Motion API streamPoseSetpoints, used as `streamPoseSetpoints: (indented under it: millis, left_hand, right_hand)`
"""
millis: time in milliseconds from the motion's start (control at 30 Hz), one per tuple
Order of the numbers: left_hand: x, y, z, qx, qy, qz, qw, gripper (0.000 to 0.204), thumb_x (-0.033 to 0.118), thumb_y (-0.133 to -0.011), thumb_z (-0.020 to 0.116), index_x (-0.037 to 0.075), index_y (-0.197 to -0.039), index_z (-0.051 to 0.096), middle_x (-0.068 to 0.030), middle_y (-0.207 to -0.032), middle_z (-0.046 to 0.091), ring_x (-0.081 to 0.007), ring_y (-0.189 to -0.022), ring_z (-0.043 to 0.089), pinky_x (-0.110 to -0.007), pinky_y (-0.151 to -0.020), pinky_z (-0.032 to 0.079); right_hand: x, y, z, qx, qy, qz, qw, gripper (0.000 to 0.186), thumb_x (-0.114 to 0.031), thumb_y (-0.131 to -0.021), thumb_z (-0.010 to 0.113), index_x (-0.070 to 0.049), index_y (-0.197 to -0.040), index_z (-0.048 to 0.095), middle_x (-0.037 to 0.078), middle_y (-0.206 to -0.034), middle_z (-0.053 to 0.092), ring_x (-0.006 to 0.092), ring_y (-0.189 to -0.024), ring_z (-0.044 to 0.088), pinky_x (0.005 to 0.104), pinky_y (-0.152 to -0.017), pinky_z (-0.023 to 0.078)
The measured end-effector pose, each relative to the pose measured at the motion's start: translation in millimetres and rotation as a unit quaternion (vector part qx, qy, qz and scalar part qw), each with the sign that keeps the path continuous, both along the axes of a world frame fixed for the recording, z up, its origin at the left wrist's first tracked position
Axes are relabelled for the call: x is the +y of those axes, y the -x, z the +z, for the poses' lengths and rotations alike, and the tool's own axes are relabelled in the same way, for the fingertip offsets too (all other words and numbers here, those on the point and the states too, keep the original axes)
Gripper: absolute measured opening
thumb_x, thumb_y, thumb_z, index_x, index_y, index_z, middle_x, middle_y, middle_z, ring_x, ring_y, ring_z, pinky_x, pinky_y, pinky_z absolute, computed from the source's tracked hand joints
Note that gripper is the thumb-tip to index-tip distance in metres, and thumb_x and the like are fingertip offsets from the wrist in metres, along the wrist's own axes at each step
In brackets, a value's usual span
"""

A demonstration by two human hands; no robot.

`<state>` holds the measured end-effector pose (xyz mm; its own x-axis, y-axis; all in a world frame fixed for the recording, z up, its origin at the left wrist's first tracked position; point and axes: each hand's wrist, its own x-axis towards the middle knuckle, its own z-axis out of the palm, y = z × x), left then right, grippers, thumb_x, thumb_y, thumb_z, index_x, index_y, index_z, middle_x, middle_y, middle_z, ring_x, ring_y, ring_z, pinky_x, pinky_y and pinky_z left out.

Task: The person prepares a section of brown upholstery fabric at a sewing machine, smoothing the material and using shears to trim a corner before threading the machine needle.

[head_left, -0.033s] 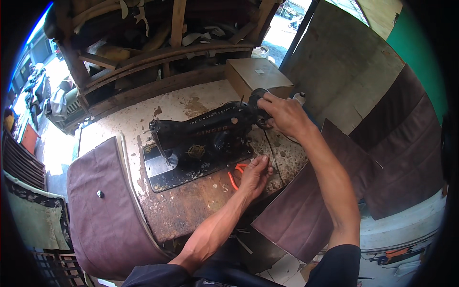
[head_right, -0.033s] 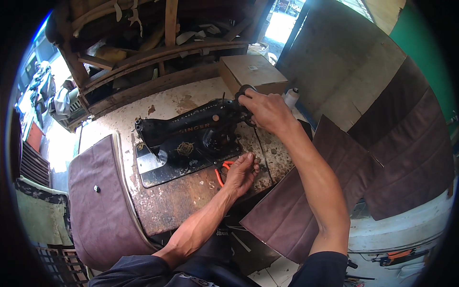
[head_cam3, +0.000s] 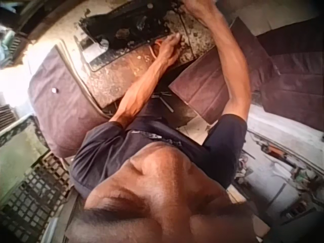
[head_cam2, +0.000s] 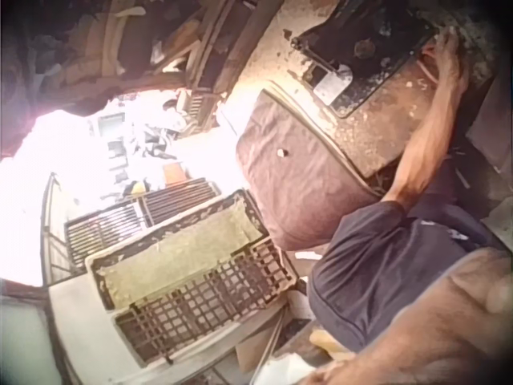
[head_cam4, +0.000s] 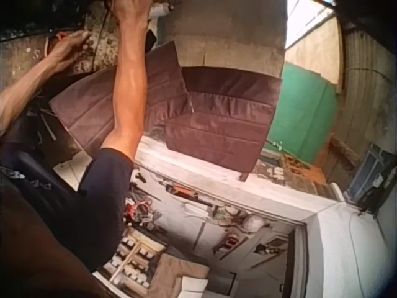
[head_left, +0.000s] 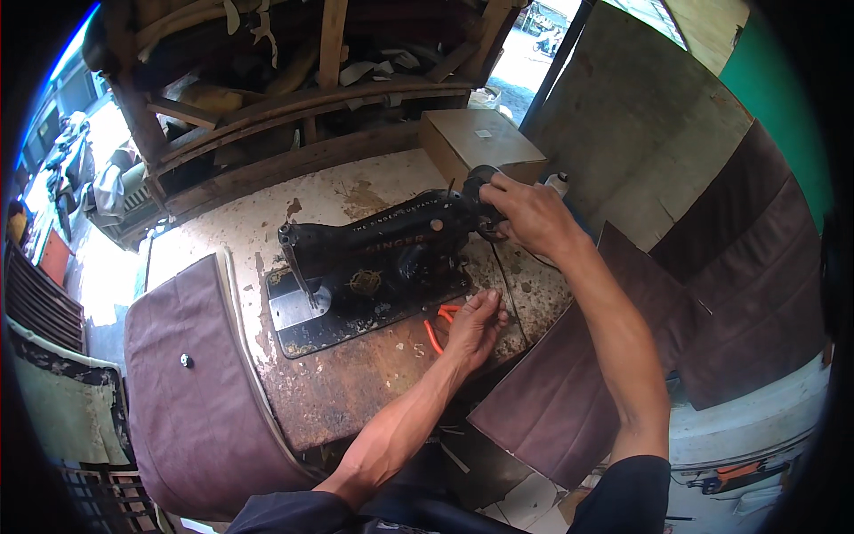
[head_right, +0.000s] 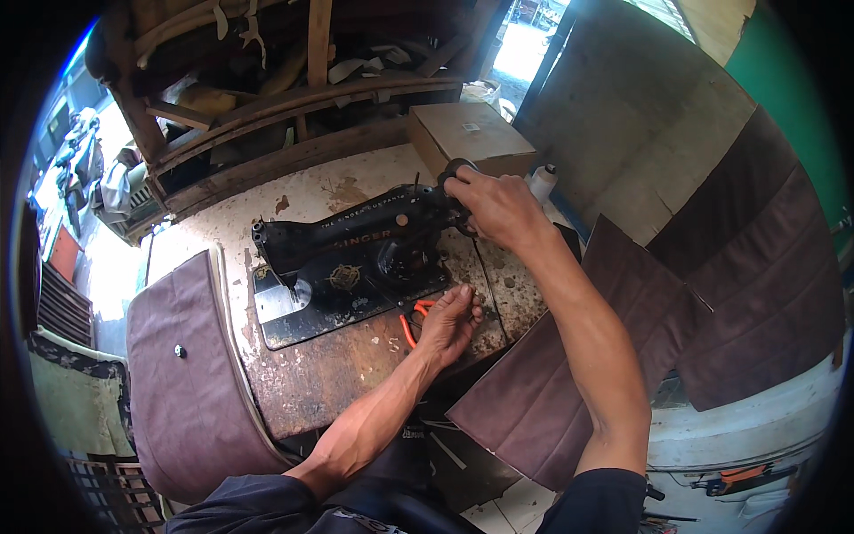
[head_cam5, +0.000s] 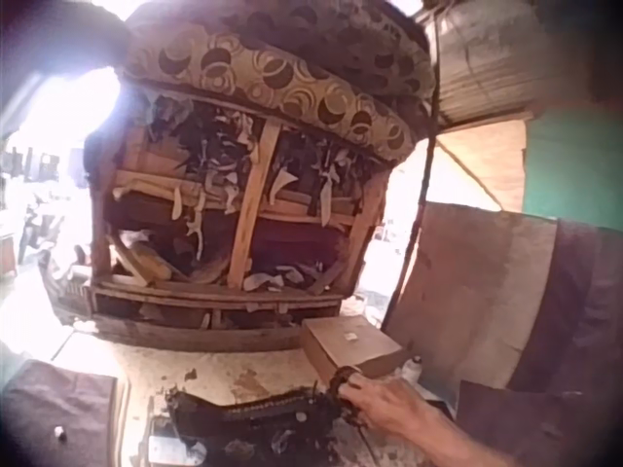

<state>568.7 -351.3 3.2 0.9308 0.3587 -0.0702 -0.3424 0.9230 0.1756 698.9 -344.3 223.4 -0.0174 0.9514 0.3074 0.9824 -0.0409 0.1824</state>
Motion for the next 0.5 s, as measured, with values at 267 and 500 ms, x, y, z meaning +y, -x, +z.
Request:
streamPoseSetpoints:
  millis: [267,500]
  left_hand:
    - [-1.1,1.4,3.4,0.016,0.001,0.0,1.0,0.01,0.016,-0.101,0.072,0.007,-0.105,0.07,-0.0035,-0.096,0.069,-0.0146,-0.085,0.064,-0.028,-0.078,0.056]
    - [-0.5,1.0,2.1,0.019,0.007,-0.004,1.0,0.012,0.015,-0.101,0.073,0.007,-0.108,0.069,-0.004,-0.096,0.069,-0.0148,-0.084,0.064,-0.028,-0.078,0.056]
  right_hand:
    - [0.3,1.6,1.1,-0.002,0.011,-0.008,1.0,0.047,-0.005,-0.072,0.08,-0.013,-0.113,0.059,0.008,-0.111,0.064,0.0401,-0.083,0.071,0.0528,-0.071,0.057]
    - [0.5,2.6,1.4,-0.002,0.017,-0.011,1.0,0.048,-0.004,-0.072,0.08,-0.013,-0.114,0.059,0.008,-0.11,0.064,0.04,-0.084,0.071,0.0528,-0.071,0.057]
